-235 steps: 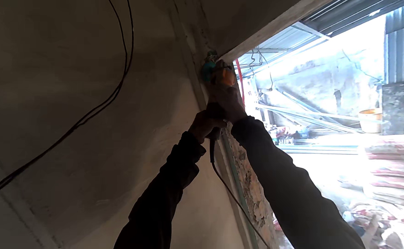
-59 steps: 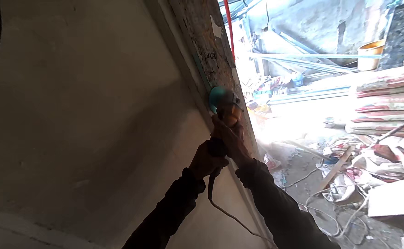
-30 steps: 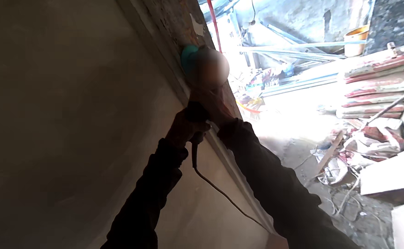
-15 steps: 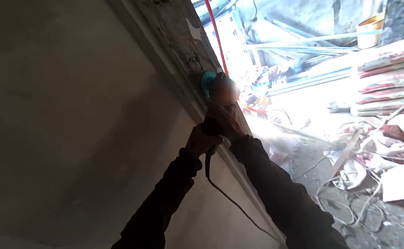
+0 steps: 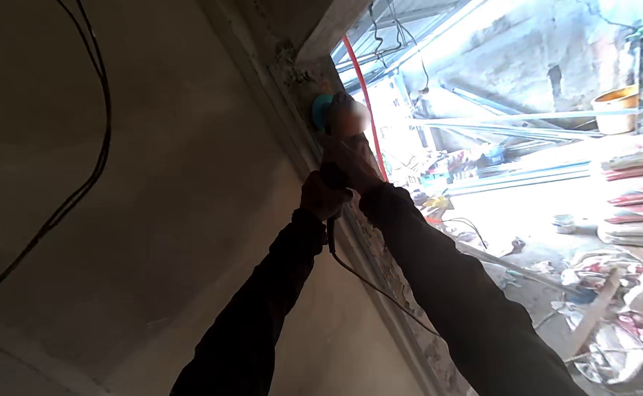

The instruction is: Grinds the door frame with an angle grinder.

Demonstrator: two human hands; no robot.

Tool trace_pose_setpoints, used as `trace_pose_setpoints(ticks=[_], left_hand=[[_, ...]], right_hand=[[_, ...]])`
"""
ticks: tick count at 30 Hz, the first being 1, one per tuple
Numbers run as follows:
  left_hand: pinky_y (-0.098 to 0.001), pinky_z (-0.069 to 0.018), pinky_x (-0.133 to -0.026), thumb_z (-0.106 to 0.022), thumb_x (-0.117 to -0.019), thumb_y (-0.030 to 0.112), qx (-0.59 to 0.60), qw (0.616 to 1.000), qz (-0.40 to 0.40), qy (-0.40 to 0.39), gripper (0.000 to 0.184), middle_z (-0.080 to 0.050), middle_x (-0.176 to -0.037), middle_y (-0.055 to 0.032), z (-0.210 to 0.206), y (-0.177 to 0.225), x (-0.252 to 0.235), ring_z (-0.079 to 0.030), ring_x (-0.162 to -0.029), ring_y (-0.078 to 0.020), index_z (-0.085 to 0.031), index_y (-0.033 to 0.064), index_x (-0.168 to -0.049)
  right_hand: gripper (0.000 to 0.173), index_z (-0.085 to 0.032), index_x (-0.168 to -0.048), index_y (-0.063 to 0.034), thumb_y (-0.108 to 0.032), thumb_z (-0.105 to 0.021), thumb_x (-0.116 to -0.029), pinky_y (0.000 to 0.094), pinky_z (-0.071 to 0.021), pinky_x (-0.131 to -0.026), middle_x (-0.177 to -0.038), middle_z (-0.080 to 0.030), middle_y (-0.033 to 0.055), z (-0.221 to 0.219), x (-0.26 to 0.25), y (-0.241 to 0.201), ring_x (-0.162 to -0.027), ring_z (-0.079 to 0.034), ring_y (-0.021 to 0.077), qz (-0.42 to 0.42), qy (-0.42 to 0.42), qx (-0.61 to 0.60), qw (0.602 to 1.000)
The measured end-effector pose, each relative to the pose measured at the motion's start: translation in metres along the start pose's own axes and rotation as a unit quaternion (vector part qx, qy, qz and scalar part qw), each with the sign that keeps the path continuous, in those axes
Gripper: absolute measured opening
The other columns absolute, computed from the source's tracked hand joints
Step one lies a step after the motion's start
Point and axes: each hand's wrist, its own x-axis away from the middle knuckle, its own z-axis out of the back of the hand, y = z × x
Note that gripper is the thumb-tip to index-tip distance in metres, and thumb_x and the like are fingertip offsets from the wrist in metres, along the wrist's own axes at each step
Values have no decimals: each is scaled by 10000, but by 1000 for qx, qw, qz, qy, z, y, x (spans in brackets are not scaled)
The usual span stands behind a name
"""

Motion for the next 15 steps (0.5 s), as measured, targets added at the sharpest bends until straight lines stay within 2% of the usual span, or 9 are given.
trace_pose_setpoints(ticks=[2, 4, 6, 8, 10, 13, 15], left_hand=[[-517, -581, -777, -884, -749, 168, -10, 1000, 2, 24, 537, -690, -972, -194, 5, 10, -5, -694, -863, -310, -608, -24, -1169], [-538, -572, -827, -880, -754, 186, -22, 999, 5, 42, 619, -683, -1040, -209, 9, 21, -9, -689, -941, -333, -568, -15, -1249], [-538, -582, -822, -875, -732, 184, -27, 998, -1, 51, 726, -680, -1066, -208, 7, 26, -14, -696, -957, -333, -502, 4, -1328], [-542, -585, -824, -876, -732, 193, -35, 998, -6, 49, 801, -676, -1092, -213, 3, 30, -20, -697, -972, -338, -450, 19, -1387], [-543, -588, -800, -883, -737, 204, -40, 998, -16, 42, 796, -684, -1084, -213, -5, 32, -27, -704, -938, -338, -460, 36, -1390], [-538, -599, -768, -887, -752, 204, -30, 999, -22, 36, 789, -685, -1086, -219, -13, 34, -32, -711, -898, -337, -472, 45, -1404], [-547, -591, -789, -875, -756, 213, -33, 998, -18, 45, 774, -683, -1090, -217, -14, 34, -32, -705, -929, -343, -473, 46, -1396]], right_hand=[[775, -585, -1313, -24, -556, -820, -801, 520, -554, -926, -1177, -674, 173, -2, -8, -13, -1088, -661, 298, 5, -10, 18, 1000], [707, -596, -1280, -36, -534, -803, -822, 506, -561, -905, -1141, -677, 154, -2, -16, -22, -1054, -667, 276, 25, -27, 17, 999], [619, -639, -1209, -39, -496, -805, -825, 511, -560, -882, -1086, -689, 145, -2, -27, -21, -1010, -674, 269, 66, -28, 12, 997], [609, -659, -1195, -40, -485, -821, -813, 499, -571, -880, -1084, -698, 134, 0, -39, -17, -1006, -681, 256, 89, -25, 11, 996], [580, -668, -1194, -34, -471, -807, -839, 484, -571, -884, -1094, -697, 136, 7, -44, -13, -1011, -680, 250, 91, -23, 17, 995], [525, -694, -1100, -48, -497, -790, -846, 498, -573, -851, -1045, -701, 133, 13, -53, -10, -977, -683, 263, 61, -11, 34, 997], [540, -678, -1138, -34, -483, -788, -858, 496, -568, -869, -1073, -693, 144, 13, -50, -14, -1001, -676, 267, 72, -22, 36, 997]])
